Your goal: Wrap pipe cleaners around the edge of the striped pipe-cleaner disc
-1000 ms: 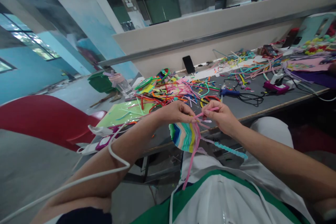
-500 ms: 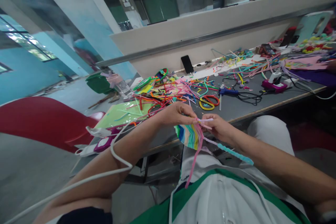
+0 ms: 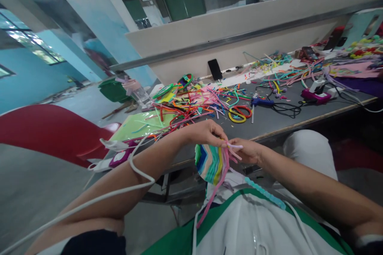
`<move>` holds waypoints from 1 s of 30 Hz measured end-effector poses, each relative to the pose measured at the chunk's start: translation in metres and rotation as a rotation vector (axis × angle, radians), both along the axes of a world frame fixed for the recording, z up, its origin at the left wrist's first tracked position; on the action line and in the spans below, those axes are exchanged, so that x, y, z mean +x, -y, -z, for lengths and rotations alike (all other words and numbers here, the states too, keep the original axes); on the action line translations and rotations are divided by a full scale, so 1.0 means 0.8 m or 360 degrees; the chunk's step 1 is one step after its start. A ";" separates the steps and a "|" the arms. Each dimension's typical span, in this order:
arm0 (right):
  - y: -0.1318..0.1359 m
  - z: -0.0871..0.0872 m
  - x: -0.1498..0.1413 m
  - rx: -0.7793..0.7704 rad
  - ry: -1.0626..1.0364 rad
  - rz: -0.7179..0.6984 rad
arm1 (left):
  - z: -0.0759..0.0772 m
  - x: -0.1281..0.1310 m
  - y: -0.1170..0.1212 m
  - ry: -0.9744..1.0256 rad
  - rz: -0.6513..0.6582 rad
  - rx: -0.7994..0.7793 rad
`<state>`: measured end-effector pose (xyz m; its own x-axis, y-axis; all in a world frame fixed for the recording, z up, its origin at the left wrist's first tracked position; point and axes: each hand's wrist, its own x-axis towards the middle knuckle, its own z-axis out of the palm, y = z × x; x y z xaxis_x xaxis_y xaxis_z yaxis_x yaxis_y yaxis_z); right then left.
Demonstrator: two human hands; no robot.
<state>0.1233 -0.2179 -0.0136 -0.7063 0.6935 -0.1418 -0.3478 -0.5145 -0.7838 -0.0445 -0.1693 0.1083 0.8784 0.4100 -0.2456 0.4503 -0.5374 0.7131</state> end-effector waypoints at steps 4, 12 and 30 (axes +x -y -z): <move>-0.001 0.001 0.001 0.0133 0.0168 0.0162 | 0.001 -0.003 -0.004 -0.0028 -0.0106 -0.0081; 0.013 -0.047 0.045 0.1438 0.1118 0.0992 | 0.007 -0.026 -0.019 -0.0029 -0.0606 -0.0100; 0.057 -0.047 -0.003 0.2181 0.2865 0.0534 | 0.051 -0.035 0.048 0.0570 -0.1337 -0.0200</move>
<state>0.1208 -0.2636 0.0241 -0.3167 0.9232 0.2176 0.9459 0.3244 0.0004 -0.0728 -0.2074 0.0678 0.3365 0.9361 -0.1027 0.3987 -0.0428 0.9161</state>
